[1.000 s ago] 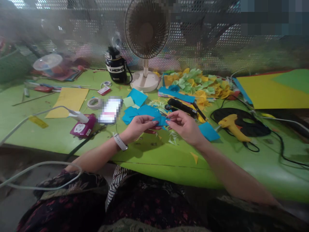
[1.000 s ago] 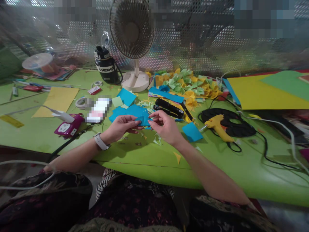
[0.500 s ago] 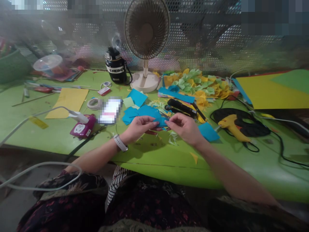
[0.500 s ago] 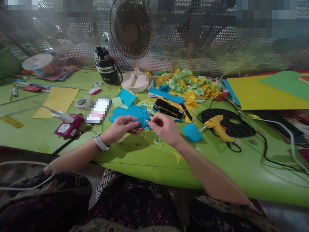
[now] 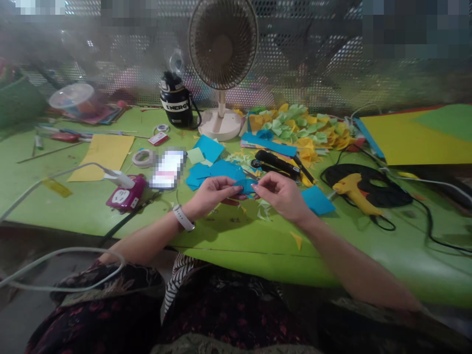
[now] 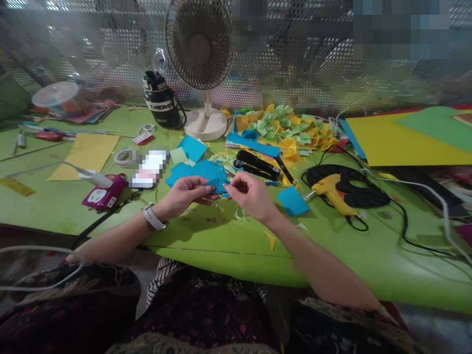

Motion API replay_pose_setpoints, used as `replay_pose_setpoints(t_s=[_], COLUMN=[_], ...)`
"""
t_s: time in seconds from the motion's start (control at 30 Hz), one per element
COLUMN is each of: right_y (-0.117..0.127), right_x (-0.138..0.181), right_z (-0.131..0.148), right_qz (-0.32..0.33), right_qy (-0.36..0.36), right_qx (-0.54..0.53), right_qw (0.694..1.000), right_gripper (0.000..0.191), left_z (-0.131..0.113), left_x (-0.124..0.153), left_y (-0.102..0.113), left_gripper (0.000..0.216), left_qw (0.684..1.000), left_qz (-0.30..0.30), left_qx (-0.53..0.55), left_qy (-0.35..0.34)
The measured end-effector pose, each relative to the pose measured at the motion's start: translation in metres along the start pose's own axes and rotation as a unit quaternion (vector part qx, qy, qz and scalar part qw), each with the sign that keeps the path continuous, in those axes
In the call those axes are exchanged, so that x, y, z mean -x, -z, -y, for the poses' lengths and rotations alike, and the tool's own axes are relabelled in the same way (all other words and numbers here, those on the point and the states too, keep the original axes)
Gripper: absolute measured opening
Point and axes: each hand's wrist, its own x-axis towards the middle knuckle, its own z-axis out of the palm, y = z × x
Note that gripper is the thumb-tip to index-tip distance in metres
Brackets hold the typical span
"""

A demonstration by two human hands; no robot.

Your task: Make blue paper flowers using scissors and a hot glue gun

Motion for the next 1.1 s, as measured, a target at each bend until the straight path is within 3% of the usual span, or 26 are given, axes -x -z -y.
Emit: replay_pose_setpoints(t_s=[0.37, 0.8, 1.1], right_y=[-0.004, -0.002, 0.0], right_x=[-0.002, -0.004, -0.008], right_z=[-0.005, -0.008, -0.009], right_qz=[-0.017, 0.013, 0.022], right_qy=[-0.017, -0.031, -0.042], right_qx=[-0.059, -0.071, -0.095], right_qw=[0.998, 0.997, 0.994], right_gripper=[0.04, 0.04, 0.045], left_z=[0.001, -0.011, -0.012], left_x=[-0.001, -0.002, -0.003], left_y=[0.0, 0.008, 0.009], left_gripper=[0.031, 0.029, 0.028], left_qw=[1.0, 0.998, 0.998], left_qz=[-0.005, 0.017, 0.016], left_qx=[-0.008, -0.042, -0.046], left_qy=[-0.001, 0.045, 0.028])
